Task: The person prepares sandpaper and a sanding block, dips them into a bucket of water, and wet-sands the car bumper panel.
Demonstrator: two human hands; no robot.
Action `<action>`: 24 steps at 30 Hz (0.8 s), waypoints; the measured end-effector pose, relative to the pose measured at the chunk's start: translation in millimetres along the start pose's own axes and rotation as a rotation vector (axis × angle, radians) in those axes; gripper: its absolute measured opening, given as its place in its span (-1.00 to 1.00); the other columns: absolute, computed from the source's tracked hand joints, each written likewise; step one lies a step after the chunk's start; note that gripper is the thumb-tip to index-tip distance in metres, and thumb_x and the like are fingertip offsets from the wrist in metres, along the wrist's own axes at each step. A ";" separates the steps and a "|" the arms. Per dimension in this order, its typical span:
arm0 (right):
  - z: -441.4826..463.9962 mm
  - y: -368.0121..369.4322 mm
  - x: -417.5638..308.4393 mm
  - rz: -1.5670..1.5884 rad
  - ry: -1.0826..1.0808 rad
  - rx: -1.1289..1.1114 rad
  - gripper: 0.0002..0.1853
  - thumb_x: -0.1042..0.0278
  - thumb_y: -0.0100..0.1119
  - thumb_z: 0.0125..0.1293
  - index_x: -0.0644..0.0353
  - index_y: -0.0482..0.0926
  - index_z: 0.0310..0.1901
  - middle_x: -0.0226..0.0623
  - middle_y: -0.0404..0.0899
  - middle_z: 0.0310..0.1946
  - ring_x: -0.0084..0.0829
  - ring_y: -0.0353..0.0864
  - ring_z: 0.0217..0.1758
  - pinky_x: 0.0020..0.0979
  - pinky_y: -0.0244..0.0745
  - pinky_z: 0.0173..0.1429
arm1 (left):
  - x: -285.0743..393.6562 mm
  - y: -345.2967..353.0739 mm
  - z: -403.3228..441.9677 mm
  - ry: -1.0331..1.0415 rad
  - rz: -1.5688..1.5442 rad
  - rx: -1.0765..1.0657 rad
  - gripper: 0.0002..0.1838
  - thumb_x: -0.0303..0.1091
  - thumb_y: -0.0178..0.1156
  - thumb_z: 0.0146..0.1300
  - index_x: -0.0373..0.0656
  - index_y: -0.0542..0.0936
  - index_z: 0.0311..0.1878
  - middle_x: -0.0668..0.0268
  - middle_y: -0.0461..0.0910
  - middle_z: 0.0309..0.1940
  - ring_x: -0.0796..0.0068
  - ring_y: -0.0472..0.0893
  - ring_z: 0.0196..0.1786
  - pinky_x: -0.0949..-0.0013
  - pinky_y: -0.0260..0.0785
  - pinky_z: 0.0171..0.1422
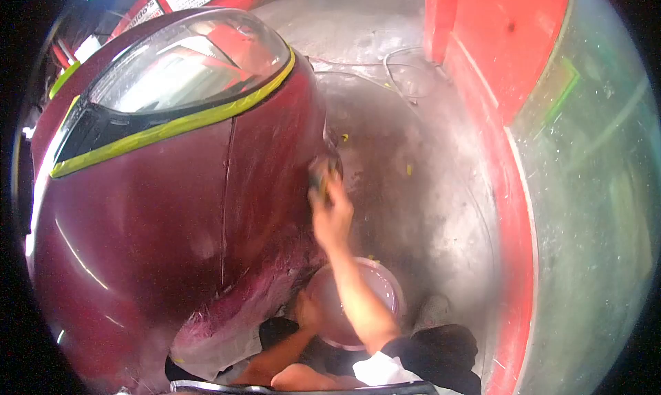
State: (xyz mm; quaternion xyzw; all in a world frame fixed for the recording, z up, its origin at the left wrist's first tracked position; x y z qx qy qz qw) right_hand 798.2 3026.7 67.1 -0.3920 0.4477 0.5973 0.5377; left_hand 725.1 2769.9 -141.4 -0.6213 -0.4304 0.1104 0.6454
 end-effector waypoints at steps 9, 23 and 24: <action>-1.2 4.9 -25.0 -0.041 0.003 0.027 -0.51 0.44 0.23 0.34 0.21 0.51 0.31 0.05 0.48 0.31 -0.06 0.36 0.47 -0.20 0.26 0.51 | 5.5 -3.2 0.0 -0.088 0.034 -0.094 -0.51 -0.08 0.02 0.47 -0.29 0.37 0.23 -0.22 0.59 -0.03 -0.32 0.62 -0.07 -0.17 0.45 0.03; 21.1 15.6 -21.6 0.079 -0.059 0.184 -0.54 0.43 0.26 0.31 0.23 0.55 0.25 0.00 0.60 0.16 -0.08 0.57 0.27 -0.15 0.42 0.35 | -7.4 6.0 -4.1 0.049 0.019 -0.001 -0.43 -0.04 -0.06 0.50 -0.38 0.37 0.29 -0.25 0.59 0.01 -0.31 0.60 0.03 -0.09 0.44 0.15; 51.6 6.2 -17.1 0.186 0.193 0.106 -0.57 0.43 0.25 0.31 0.20 0.58 0.22 -0.03 0.63 0.10 -0.09 0.61 0.20 -0.18 0.46 0.27 | -14.2 12.2 -4.2 0.045 0.023 0.000 -0.43 -0.04 -0.06 0.50 -0.38 0.37 0.29 -0.25 0.59 0.01 -0.31 0.60 0.03 -0.09 0.44 0.15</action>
Point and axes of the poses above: each hand's wrist, its own z-axis towards the middle knuckle, its own y-axis out of the palm, x = y × z, the point moved 4 cm from there along z, towards the middle knuckle
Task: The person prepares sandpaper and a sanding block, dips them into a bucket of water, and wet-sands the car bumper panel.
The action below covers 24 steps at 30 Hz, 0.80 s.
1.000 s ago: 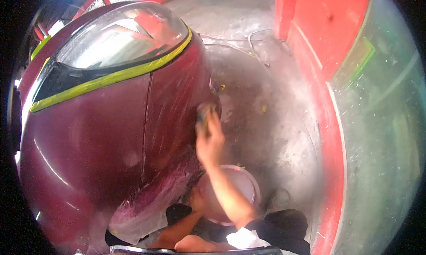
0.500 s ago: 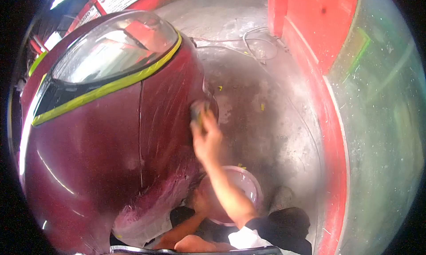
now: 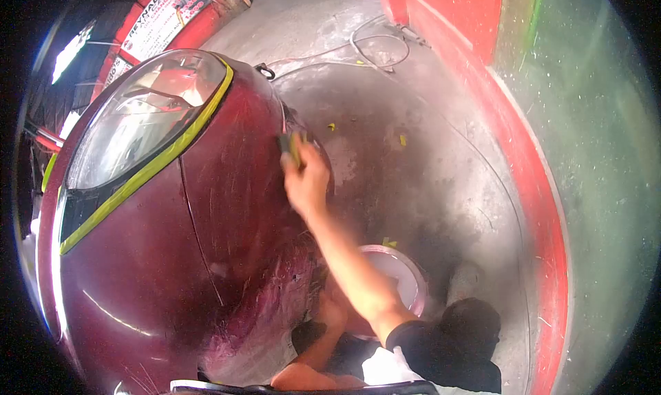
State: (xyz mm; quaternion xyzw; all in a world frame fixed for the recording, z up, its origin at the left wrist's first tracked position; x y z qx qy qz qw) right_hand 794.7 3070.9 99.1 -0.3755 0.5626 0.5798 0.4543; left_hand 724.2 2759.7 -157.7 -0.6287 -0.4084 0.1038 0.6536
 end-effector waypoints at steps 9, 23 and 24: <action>-14.0 4.8 10.7 -0.192 -0.224 0.105 -0.54 0.37 0.29 0.33 0.18 0.55 0.26 -0.06 0.53 0.01 -0.16 0.60 0.03 -0.22 0.53 0.09 | 19.9 -22.5 1.0 -0.015 0.049 0.013 -0.47 0.07 0.03 0.39 -0.28 0.57 0.02 -0.11 0.64 -0.09 -0.10 0.66 -0.10 -0.06 0.49 -0.02; -66.6 -2.0 18.9 -0.179 -0.287 0.159 -0.58 0.40 0.29 0.33 0.21 0.58 0.23 -0.07 0.53 -0.04 -0.22 0.54 0.02 -0.27 0.47 0.07 | 19.7 -16.9 2.3 0.078 -0.141 0.053 -0.42 0.01 -0.03 0.48 -0.42 0.43 0.18 -0.26 0.57 -0.06 -0.34 0.57 0.01 -0.16 0.40 0.13; -71.6 1.7 30.3 -0.074 -0.239 0.174 -0.56 0.42 0.31 0.31 0.24 0.58 0.23 -0.06 0.52 0.00 -0.21 0.55 0.05 -0.27 0.47 0.11 | 24.6 -21.1 1.5 0.079 -0.141 0.052 -0.42 0.01 -0.03 0.48 -0.42 0.43 0.18 -0.26 0.57 -0.06 -0.34 0.57 0.01 -0.16 0.40 0.13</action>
Point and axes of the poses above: each hand's wrist, its own z-axis towards the middle knuckle, its own y-axis out of the palm, x = y × z, the point moved 4 cm from there along z, towards the middle knuckle
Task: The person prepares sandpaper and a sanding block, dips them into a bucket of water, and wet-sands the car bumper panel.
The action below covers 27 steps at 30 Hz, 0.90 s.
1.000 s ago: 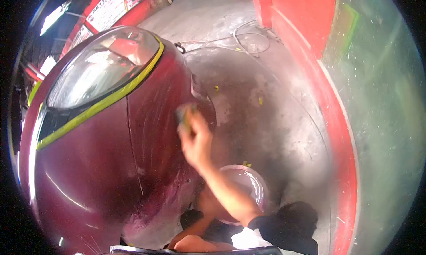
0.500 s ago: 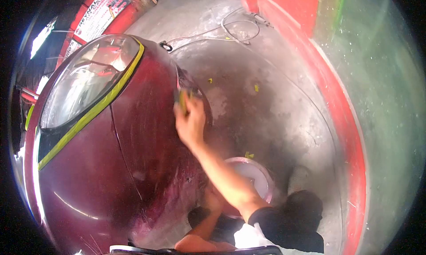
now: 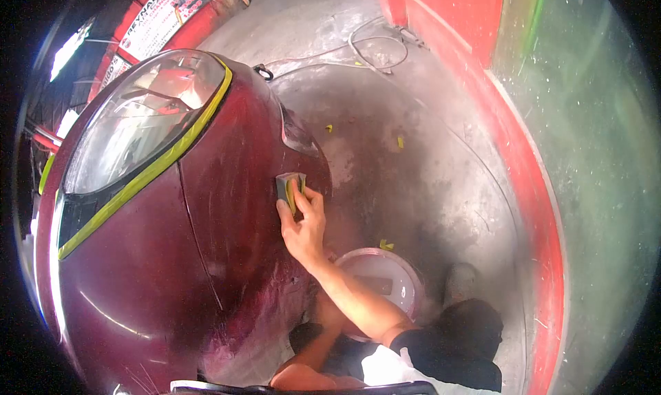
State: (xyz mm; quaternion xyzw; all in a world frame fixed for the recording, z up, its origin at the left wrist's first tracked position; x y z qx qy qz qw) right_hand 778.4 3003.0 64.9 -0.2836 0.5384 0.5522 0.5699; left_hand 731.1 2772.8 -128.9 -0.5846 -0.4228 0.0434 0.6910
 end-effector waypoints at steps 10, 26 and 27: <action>28.4 -0.3 -5.9 -0.051 0.015 -0.058 -0.54 0.40 0.29 0.32 0.18 0.56 0.26 0.00 0.53 0.09 -0.10 0.57 0.15 -0.25 0.46 0.24 | 0.7 -1.3 0.9 -0.107 0.068 -0.225 -0.49 -0.07 -0.04 0.49 -0.43 0.41 0.13 -0.35 0.54 0.01 -0.36 0.54 0.07 -0.17 0.36 0.17; 7.0 -7.4 -26.2 -0.039 -0.015 -0.153 -0.51 0.51 0.30 0.28 0.20 0.56 0.27 -0.04 0.51 0.29 -0.19 0.49 0.37 -0.18 0.32 0.47 | -22.2 13.7 0.5 -0.116 0.135 -0.090 -0.40 -0.02 -0.01 0.48 -0.46 0.38 0.23 -0.32 0.52 0.09 -0.32 0.55 0.10 -0.15 0.38 0.18; -1.4 -2.7 -26.2 0.086 0.027 -0.119 -0.55 0.51 0.29 0.29 0.26 0.57 0.24 -0.03 0.54 0.25 -0.18 0.48 0.38 -0.19 0.32 0.46 | -21.8 12.6 2.4 -0.135 0.121 -0.142 -0.41 -0.02 -0.02 0.48 -0.46 0.38 0.23 -0.31 0.53 0.08 -0.33 0.55 0.09 -0.15 0.38 0.17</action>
Point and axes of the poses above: each hand's wrist, its own z-axis towards the middle knuckle, its own y-axis out of the palm, x = y × z, the point moved 4 cm from there along z, towards the middle knuckle
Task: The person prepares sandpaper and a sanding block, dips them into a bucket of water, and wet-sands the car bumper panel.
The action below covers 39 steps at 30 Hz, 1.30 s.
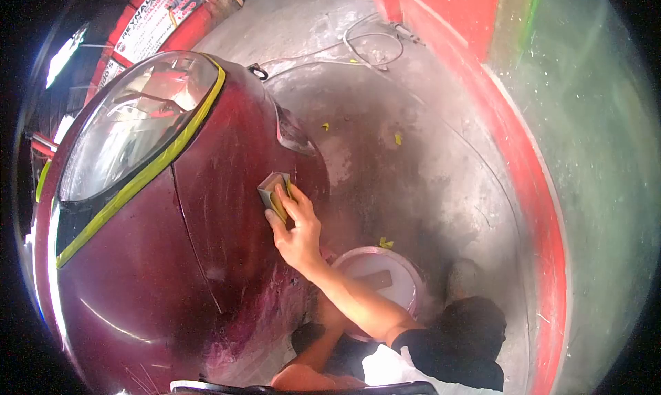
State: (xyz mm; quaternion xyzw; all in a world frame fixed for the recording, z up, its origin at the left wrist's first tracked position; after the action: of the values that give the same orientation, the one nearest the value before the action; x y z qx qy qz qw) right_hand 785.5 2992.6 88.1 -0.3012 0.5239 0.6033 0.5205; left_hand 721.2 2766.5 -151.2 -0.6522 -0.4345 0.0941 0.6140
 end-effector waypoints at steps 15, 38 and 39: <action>63.6 -4.0 22.4 -0.058 -0.016 -0.096 -0.51 0.51 0.25 0.32 0.23 0.52 0.29 0.06 0.44 0.35 -0.10 0.42 0.44 -0.22 0.34 0.45 | 12.0 -13.7 -9.8 -0.132 -0.089 -0.060 -0.46 -0.05 0.00 0.48 -0.35 0.36 0.27 -0.31 0.50 0.15 -0.35 0.56 0.10 -0.16 0.40 0.19; 20.3 -3.9 18.1 -0.064 -0.094 -0.137 -0.55 0.53 0.22 0.34 0.26 0.52 0.27 -0.03 0.47 0.35 -0.21 0.46 0.40 -0.27 0.27 0.48 | 3.0 -3.8 -5.4 -0.099 -0.061 -0.053 -0.49 -0.08 0.02 0.48 -0.32 0.36 0.26 -0.26 0.53 0.09 -0.30 0.59 0.05 -0.14 0.43 0.11; 48.5 0.2 17.5 0.005 -0.035 -0.145 -0.56 0.52 0.21 0.34 0.27 0.52 0.26 -0.03 0.48 0.33 -0.22 0.48 0.38 -0.26 0.29 0.47 | 5.0 -7.4 -7.1 -0.107 -0.056 -0.060 -0.49 -0.08 0.02 0.48 -0.32 0.36 0.26 -0.26 0.53 0.09 -0.30 0.59 0.05 -0.14 0.43 0.11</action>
State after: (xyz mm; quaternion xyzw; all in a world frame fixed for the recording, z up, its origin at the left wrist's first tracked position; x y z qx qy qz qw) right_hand 789.3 3043.8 85.3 -0.3261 0.4704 0.6461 0.5049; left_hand 725.5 2763.9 -140.9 -0.6522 -0.4872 0.0984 0.5724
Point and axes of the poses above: each hand's wrist, its own z-axis towards the middle knuckle, its own y-axis out of the palm, x = y × z, the point moved 4 cm from there along z, towards the middle knuckle
